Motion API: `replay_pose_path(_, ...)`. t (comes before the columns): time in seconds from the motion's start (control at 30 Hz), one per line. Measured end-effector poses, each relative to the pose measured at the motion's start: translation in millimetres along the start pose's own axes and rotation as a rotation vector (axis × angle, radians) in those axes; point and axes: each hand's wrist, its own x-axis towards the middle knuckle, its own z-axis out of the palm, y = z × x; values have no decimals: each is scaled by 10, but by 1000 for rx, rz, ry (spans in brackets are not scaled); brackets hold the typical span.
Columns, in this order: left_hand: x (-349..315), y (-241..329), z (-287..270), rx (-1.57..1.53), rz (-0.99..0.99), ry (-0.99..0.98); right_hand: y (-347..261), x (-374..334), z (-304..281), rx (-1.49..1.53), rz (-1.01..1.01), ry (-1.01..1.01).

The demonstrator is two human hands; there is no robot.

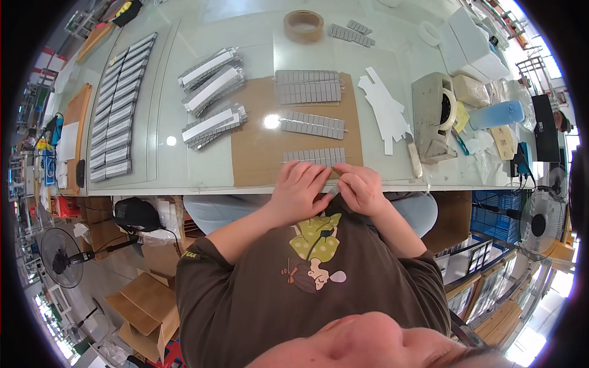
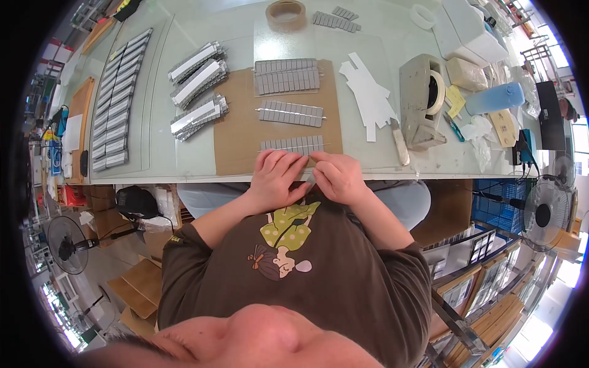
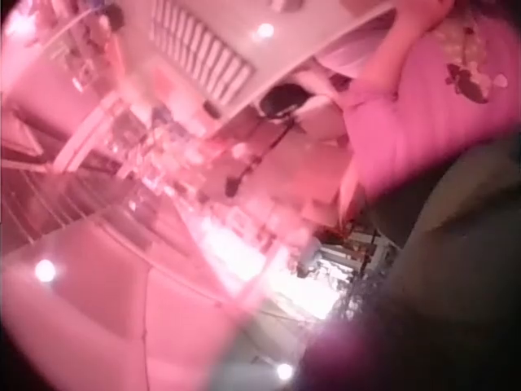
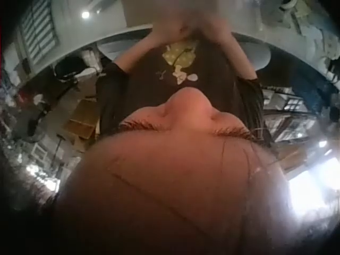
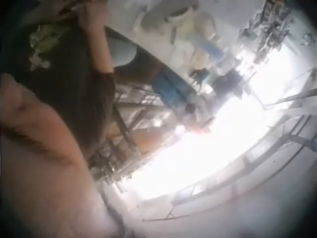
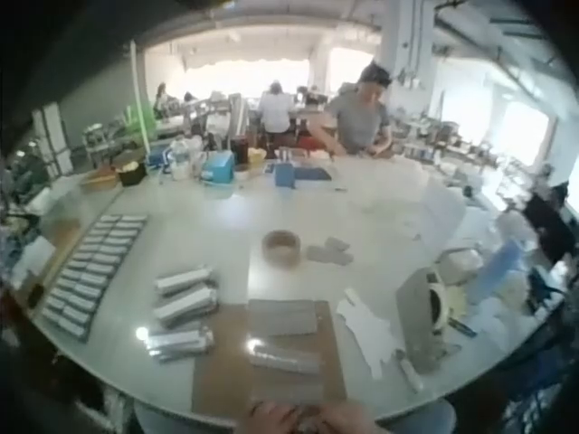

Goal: The recorder applies white adhesive strips to small metal components at a workbench in a factory setting.

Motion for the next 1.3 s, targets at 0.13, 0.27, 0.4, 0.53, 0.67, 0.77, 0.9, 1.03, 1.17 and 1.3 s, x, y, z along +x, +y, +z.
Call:
replay_pose_path(0.13, -6, -2, 39, 53, 4, 5, 14, 12, 2, -23, -52, -34)
replay_pose_path(0.27, 3, -1, 47, 62, 7, 19, 21, -1, 14, -26, -44, -26)
replay_pose_path(0.4, -9, -6, 53, 60, 4, 15, 11, 1, 20, -34, -39, -19)
replay_pose_path(0.53, -6, -4, 41, 71, 4, 4, 9, 7, 13, -37, -48, -29)
replay_pose_path(0.67, -25, -8, 54, 82, 11, 9, 14, -26, 18, -42, -34, -1)
replay_pose_path(0.77, -21, 4, 60, 89, 4, 9, 19, -61, 39, -89, -32, 64)
replay_pose_path(0.9, -22, 9, 74, 105, -1, -23, -2, -30, 23, -71, -15, 32)
replay_pose_path(1.03, -16, 8, 75, 100, -5, -42, 19, -37, 30, -60, -15, 38)
replay_pose_path(1.17, -13, 10, 70, 95, -8, -43, 10, -35, 13, -41, 11, 12)
replay_pose_path(1.3, -23, -4, 82, 97, -1, -30, 9, -27, 19, -33, 8, 20)
